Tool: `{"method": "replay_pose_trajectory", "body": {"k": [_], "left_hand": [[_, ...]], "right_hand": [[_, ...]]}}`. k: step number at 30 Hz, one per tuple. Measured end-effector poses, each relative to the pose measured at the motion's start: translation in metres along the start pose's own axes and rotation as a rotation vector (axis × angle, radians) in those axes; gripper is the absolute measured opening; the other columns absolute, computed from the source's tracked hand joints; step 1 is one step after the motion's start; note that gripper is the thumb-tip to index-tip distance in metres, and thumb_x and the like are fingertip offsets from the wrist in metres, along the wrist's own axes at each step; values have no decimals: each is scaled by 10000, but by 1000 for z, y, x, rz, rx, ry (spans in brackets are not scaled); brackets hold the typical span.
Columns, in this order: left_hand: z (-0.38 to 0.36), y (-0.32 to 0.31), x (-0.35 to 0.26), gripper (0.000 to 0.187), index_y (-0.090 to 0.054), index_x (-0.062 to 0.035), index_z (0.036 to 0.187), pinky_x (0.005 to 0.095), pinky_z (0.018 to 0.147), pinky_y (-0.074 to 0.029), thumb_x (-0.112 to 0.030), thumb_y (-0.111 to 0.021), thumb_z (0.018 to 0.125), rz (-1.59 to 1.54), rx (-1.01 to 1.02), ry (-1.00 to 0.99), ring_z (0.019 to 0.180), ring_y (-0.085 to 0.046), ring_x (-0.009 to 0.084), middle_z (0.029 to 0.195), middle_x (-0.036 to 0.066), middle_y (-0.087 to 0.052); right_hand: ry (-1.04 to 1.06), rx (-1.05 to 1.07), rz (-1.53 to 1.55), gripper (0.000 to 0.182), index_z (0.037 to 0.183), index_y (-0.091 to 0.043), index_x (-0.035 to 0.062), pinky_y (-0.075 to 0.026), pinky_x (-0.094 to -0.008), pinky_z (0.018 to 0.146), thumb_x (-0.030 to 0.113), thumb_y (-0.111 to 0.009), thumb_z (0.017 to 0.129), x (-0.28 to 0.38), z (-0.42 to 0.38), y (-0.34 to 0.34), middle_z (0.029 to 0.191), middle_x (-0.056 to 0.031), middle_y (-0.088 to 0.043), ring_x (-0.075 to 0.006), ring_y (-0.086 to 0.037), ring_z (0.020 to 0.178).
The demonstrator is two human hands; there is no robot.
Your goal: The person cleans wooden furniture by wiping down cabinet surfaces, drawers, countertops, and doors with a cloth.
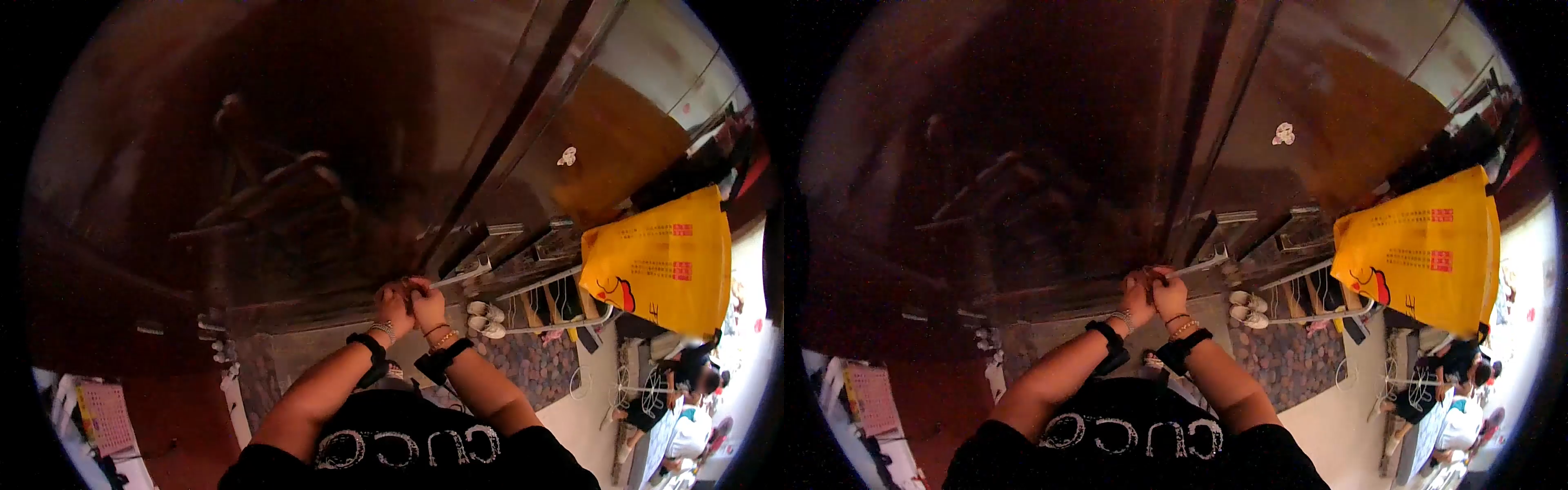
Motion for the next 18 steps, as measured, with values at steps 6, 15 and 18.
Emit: {"method": "replay_pose_trajectory", "body": {"k": [6, 15, 18], "left_hand": [[16, -19, 32, 395, -530, -34, 1142, 342, 895, -426, -159, -581, 770, -625, 166, 104, 1005, -545, 297, 1108, 141, -566], [4, 20, 18, 370, -488, -52, 1216, 309, 892, -431, -43, -482, 846, -1469, 329, 357, 1032, -524, 183, 1183, 66, -531], [11, 36, 12, 369, -483, -44, 1219, 308, 884, -437, -31, -474, 850, -1463, 322, 279, 1005, -537, 173, 1165, 63, -548]], "right_hand": [[-98, -10, 420, 472, 1243, -435, -30, -409, -304, 889, 91, -508, 793, -3, -21, -29, 1129, -186, -527, -262, -520, 1023], [216, -14, 89, 637, 1348, -253, -42, -176, -404, 1072, 244, -504, 837, 76, -39, -25, 1381, -270, -259, -388, -241, 1285], [358, -82, 46, 622, 1370, -234, -19, -149, -394, 1080, 253, -480, 868, 105, -44, -18, 1404, -212, -258, -351, -216, 1309]]}}
Point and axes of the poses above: each hand's wrist, its own z-axis towards the middle knuckle, its own y-axis out of the back of the hand, x = y × z, the point moved 7 cm from there along z, towards the middle knuckle
